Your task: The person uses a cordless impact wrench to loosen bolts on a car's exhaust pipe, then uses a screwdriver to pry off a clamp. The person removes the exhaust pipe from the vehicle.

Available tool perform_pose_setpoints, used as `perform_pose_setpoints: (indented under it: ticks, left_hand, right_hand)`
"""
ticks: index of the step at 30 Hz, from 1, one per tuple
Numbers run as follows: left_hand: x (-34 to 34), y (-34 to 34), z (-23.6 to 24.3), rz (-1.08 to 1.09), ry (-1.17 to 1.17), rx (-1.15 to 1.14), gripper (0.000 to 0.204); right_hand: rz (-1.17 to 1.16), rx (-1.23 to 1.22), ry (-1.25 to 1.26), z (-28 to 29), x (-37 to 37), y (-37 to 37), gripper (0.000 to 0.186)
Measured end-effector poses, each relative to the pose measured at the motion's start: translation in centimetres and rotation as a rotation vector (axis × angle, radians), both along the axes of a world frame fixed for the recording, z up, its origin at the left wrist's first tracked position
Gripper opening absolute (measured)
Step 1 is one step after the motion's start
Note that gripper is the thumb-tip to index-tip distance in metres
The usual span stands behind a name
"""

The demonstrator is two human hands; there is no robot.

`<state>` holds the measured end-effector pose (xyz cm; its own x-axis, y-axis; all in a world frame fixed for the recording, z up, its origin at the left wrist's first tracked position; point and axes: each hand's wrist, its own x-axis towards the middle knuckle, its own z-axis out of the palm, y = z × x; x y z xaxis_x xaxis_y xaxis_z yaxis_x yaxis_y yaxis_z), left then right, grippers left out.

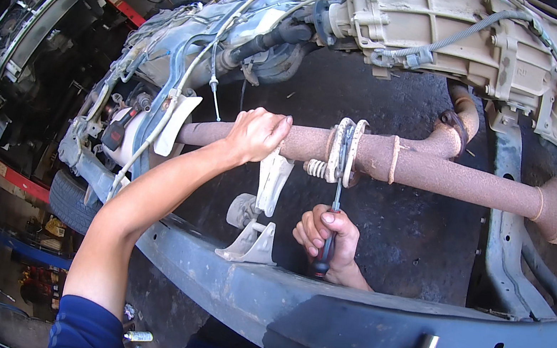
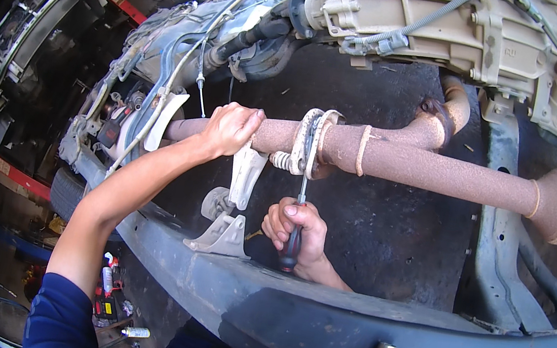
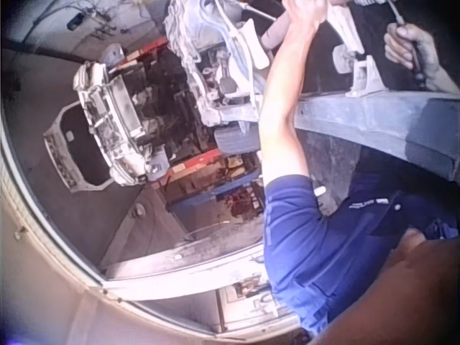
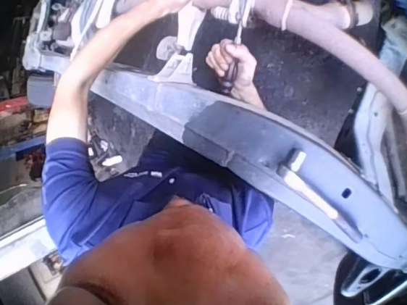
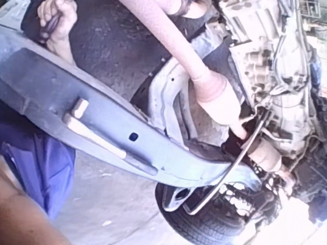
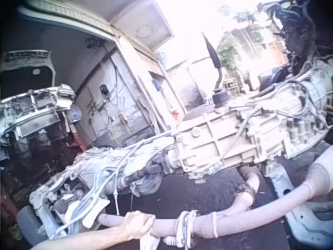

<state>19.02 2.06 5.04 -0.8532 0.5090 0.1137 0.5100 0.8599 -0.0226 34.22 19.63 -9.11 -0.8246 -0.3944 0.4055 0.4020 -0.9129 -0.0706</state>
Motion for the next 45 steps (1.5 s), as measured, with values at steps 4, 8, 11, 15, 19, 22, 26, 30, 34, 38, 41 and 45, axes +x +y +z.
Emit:
perform_pose_setpoints:
  ticks: [4, 8, 11, 15, 19, 22, 26, 30, 34, 38, 41, 45]
  left_hand:
    - [-0.1, 0.0, -0.3, 0.014, -0.008, 0.008, 0.048]
    - [-0.2, 0.3, 0.3, 0.004, -0.096, 0.033, 0.047]
    - [0.1, 0.8, 1.8, -0.108, -0.29, 0.216, 0.058]
    - [2.1, 1.4, 3.8, -0.508, -0.135, 0.091, 0.07]
    - [3.6, 2.5, 4.2, -0.531, -0.216, 0.02, 0.055]
    - [3.7, 3.6, 3.8, -0.473, -0.316, 0.05, 0.054]
    - [2.2, 5.2, 4.7, -0.365, -0.619, 0.186, 0.061]
    - [0.6, 6.2, 5.6, -0.344, -0.753, 0.157, 0.094]
    - [0.3, 5.9, 4.9, -0.492, -0.537, -0.109, 0.105]
    - [-0.9, 6.3, 2.9, -0.299, -0.519, -0.16, 0.061]
    - [-1.6, 6.5, 2.0, -0.248, -0.524, -0.146, 0.058]
    - [-1.1, 6.1, 1.4, -0.163, -0.422, -0.171, 0.059]
  right_hand:
    - [0.02, 0.018, 0.04, -0.3, -0.4, 0.5, 0.038]
    - [0.066, 0.01, 0.082, -0.4, -0.7, 0.7, 0.04]
    - [0.052, 0.026, 0.107, -0.3, -0.8, 0.9, 0.04]
    - [0.02, 0.115, 0.057, -0.2, -0.4, 1.2, 0.041]
    - [0.004, 0.117, 0.04, -0.2, 0.1, 1.4, 0.04]
    - [0.005, 0.101, 0.06, -0.4, -0.1, 1.3, 0.041]
    - [0.026, -0.011, 0.101, -0.7, -0.6, 0.7, 0.042]
    - [0.088, -0.157, 0.133, -0.8, -0.8, -0.1, 0.042]
    - [0.125, -0.277, 0.101, -0.7, -0.8, -0.5, 0.043]
    - [0.125, -0.278, 0.133, -0.7, -0.9, -0.5, 0.043]
    - [0.132, -0.251, 0.121, -0.6, -0.9, -0.4, 0.042]
    - [0.121, -0.231, 0.068, -0.4, -0.5, -0.4, 0.041]
